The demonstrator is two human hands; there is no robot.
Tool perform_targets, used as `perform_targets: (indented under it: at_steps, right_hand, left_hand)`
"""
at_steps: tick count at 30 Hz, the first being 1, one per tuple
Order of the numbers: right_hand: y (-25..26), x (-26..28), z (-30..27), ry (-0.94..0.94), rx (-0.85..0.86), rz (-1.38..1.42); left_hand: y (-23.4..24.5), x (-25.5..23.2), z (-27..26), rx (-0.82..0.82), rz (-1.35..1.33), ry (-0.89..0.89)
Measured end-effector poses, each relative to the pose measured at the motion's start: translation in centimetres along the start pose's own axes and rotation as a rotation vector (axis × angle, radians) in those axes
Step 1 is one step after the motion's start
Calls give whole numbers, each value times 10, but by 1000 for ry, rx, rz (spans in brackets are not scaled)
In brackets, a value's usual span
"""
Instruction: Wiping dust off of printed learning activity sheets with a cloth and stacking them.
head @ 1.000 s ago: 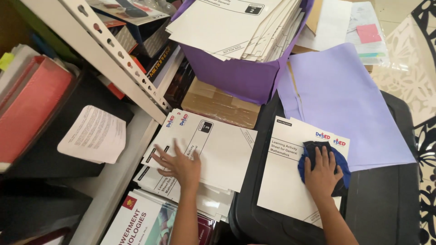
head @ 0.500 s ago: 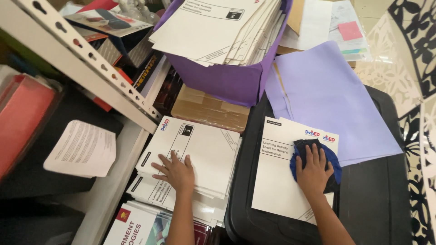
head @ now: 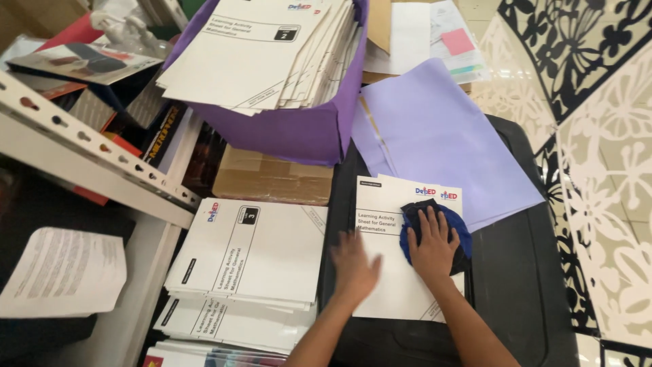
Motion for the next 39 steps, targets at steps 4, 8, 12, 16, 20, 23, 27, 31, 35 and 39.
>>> perform_targets:
  at_steps: [4, 8, 12, 16, 20, 23, 27, 31, 35, 39]
  right_hand:
    - [3, -12, 2, -5, -11, -15]
    - [4, -12, -4, -13, 34, -28]
    - [3, 16, -20, -28, 92, 62]
    - [41, 84, -67, 97, 253, 279]
    - [39, 107, -56, 279, 266, 284]
    - [19, 103, -5, 351, 321, 165]
    - [-8, 82, 62, 434, 385, -20]
    - [-26, 54, 102, 229, 384, -60]
    - [-33, 64, 87, 48, 262, -25]
    - [-11, 111, 32, 478, 278, 60]
  left_hand:
    - [20, -63, -29, 118, -337, 45]
    - [7, -71, -34, 24, -555, -127]
    - [-126, 39, 31, -109, -1547, 68]
    - [-106, 57, 27, 193, -1769, 245]
    - [-81, 38, 1, 330, -1778, 627]
    - [-70, 32, -6, 315, -1717, 642]
    - [-79, 39, -3, 259, -1475, 503]
    - [-71, 35, -4, 264, -1526, 560]
    - [-49, 25, -8, 261, -1487, 522]
    - [-67, 36, -3, 308, -1509, 626]
Point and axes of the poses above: each hand's wrist, its own z-axis towards the middle knuckle, its own y-axis out of the back of the hand, x = y × z, the point moved 6 cm from there along z, towards the middle knuckle, and after that the axes turned 6 degrees about -x, right-handed, at the moved point
